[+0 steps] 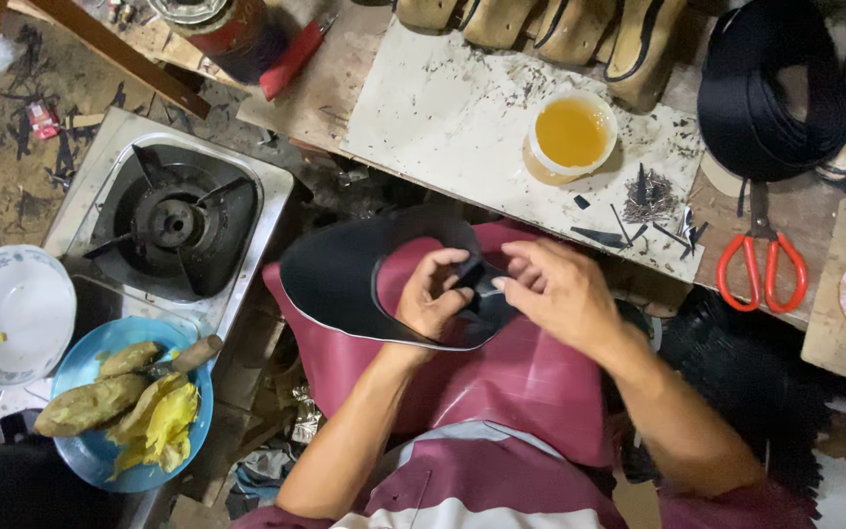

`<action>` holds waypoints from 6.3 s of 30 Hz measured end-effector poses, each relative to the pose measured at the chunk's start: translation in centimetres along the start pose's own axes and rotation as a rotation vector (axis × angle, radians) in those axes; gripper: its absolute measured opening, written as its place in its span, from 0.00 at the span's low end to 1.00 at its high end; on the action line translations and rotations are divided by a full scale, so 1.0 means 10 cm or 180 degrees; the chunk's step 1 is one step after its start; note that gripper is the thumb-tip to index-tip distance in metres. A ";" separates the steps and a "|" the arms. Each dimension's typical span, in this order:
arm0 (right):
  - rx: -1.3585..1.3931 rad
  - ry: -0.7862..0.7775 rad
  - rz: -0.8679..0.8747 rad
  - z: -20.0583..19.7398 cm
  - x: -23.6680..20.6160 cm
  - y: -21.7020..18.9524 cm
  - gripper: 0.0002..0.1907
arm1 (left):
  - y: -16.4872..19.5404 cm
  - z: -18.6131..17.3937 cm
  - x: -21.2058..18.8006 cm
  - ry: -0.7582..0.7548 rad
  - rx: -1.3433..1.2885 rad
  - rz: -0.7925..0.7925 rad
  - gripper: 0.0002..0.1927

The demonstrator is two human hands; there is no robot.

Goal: The person applies a yellow liquid from a small container onto the edges of a black shoe upper using a finger, then presses the edges together to bond them. The person repeats this process on different sections of the shoe upper while seated at a cluttered workbench.

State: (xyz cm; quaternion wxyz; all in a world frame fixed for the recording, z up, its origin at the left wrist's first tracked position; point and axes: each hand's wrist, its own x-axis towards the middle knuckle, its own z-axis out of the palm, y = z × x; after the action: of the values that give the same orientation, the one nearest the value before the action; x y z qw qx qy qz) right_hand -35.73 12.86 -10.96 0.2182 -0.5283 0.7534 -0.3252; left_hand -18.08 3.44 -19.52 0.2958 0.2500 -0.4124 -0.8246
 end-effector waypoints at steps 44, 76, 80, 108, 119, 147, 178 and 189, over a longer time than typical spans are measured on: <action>-0.2550 -0.0751 -0.1946 -0.49 0.26 -0.28 0.20 | 0.45 0.04 0.23 -0.0961 -0.0263 -0.0341 0.36; -0.1946 0.0415 -0.1019 -0.85 0.80 0.43 0.32 | 0.44 -0.03 0.02 -0.0448 0.0541 0.0654 0.35; -0.1575 0.0498 -0.0888 -0.86 0.67 0.45 0.19 | 0.50 -0.09 0.00 -0.0450 0.0301 0.0617 0.35; -0.0432 -0.0154 -0.1740 -0.24 -0.02 -0.05 0.25 | 0.48 0.19 0.05 -0.0741 0.0563 0.1181 0.27; -0.0120 -0.0802 -0.1443 -0.20 -0.11 0.01 0.28 | 0.62 0.21 0.05 -0.0551 0.0739 0.1363 0.26; 0.1931 0.0111 0.0747 0.38 -0.04 0.23 0.38 | 0.01 0.21 -0.06 0.0557 0.0996 0.1030 0.18; -0.1236 0.0811 -0.0801 -0.62 0.72 0.51 0.14 | 0.36 -0.06 -0.12 0.0010 -0.0596 -0.1101 0.07; -0.0106 0.0127 -0.1727 -0.17 -0.03 -0.02 0.22 | 0.33 0.00 0.00 -0.0114 -0.0511 -0.0706 0.08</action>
State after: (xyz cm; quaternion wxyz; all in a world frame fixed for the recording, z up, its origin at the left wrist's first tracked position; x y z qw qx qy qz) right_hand -36.61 13.54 -9.66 0.0996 -0.7079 0.5936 -0.3697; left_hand -17.15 1.88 -16.75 0.2144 0.2547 -0.3201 -0.8870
